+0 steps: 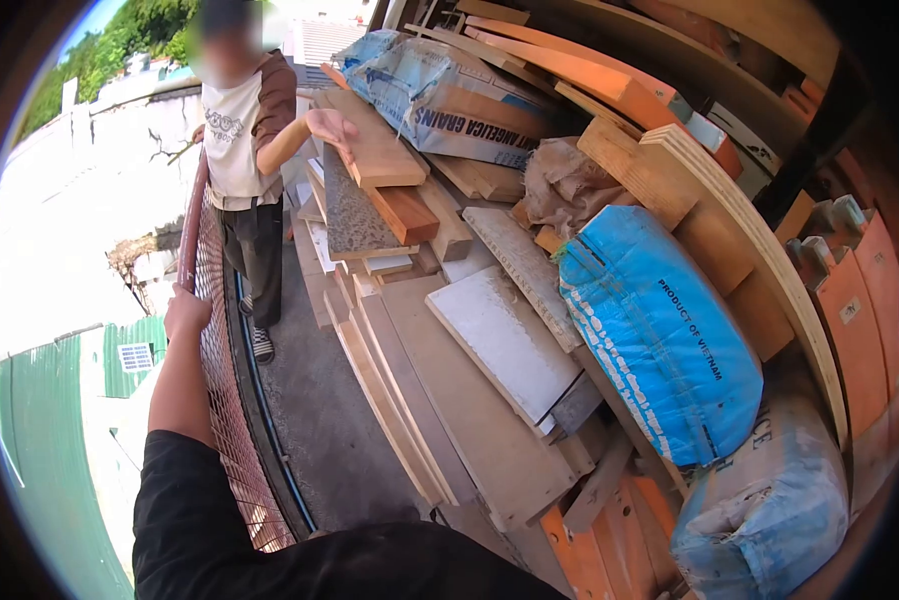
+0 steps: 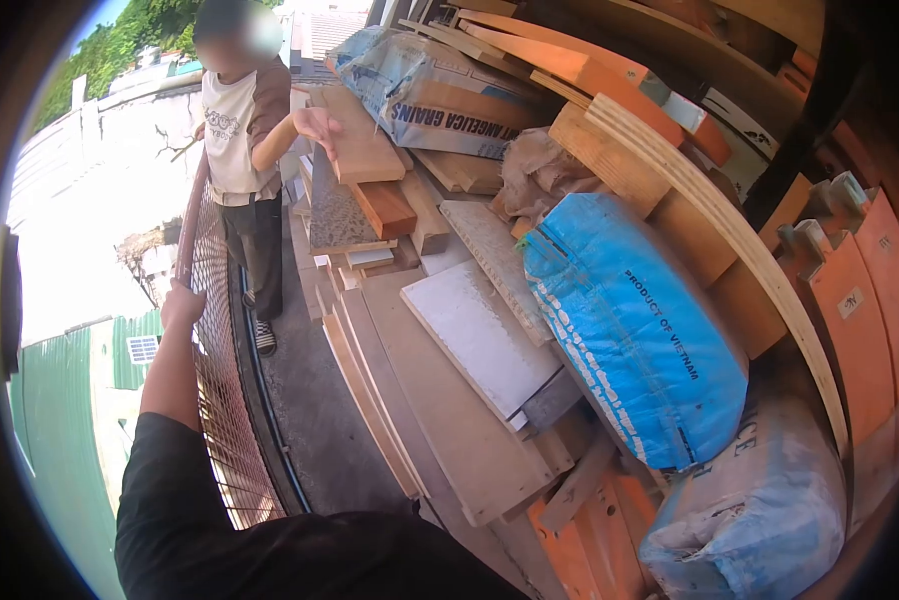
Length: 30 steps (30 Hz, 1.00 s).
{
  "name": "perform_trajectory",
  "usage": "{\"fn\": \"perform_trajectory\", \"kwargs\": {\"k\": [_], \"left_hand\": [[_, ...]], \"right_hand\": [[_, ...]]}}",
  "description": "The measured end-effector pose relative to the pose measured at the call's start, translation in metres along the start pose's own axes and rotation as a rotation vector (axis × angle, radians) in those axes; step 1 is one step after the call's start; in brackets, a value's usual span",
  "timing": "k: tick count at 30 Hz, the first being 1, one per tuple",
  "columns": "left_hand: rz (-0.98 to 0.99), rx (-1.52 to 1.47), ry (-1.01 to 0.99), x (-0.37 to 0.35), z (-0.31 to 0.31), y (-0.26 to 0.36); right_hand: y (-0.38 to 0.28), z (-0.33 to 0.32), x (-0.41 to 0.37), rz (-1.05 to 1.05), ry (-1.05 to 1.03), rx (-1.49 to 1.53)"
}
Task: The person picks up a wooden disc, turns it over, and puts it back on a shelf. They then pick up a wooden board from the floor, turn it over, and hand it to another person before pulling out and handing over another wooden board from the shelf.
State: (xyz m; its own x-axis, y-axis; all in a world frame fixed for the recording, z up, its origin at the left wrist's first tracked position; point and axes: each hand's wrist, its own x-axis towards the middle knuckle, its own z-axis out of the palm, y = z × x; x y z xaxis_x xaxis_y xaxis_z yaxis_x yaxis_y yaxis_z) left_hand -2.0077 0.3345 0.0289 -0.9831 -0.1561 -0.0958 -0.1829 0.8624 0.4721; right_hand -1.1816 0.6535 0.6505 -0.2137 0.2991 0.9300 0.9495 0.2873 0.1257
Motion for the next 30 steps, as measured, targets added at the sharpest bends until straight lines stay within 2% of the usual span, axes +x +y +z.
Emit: {"fn": "perform_trajectory", "kwargs": {"k": [5, 11, 14, 16, 19, 20, 28, 30], "left_hand": [[0.022, 0.002, 0.016, -0.010, -0.006, 0.003], [0.037, -0.016, 0.067, 0.002, 0.009, -0.002], [0.036, -0.015, 0.076, 0.005, 0.007, -0.002], [0.035, -0.014, 0.089, 0.004, 0.010, -0.007], [0.025, -0.038, 0.055, -0.015, -0.007, -0.001], [0.031, -0.048, 0.069, -0.012, -0.004, -0.001], [0.026, -0.042, 0.052, -0.014, -0.008, 0.000], [0.026, -0.043, 0.058, -0.013, -0.007, 0.000]], "right_hand": [[0.006, 0.002, 0.002, 0.042, -0.014, -0.055], [0.080, 0.019, 0.028, 0.082, -0.062, 0.109], [0.072, 0.022, 0.020, 0.039, 0.029, 0.148], [0.098, 0.038, 0.030, -0.019, 0.121, 0.210], [0.113, 0.044, 0.037, -0.117, 0.151, 0.099], [0.111, 0.041, 0.037, -0.147, 0.151, 0.022], [0.082, 0.038, 0.023, -0.078, 0.168, 0.187], [0.093, 0.039, 0.027, -0.076, 0.137, 0.164]]}}
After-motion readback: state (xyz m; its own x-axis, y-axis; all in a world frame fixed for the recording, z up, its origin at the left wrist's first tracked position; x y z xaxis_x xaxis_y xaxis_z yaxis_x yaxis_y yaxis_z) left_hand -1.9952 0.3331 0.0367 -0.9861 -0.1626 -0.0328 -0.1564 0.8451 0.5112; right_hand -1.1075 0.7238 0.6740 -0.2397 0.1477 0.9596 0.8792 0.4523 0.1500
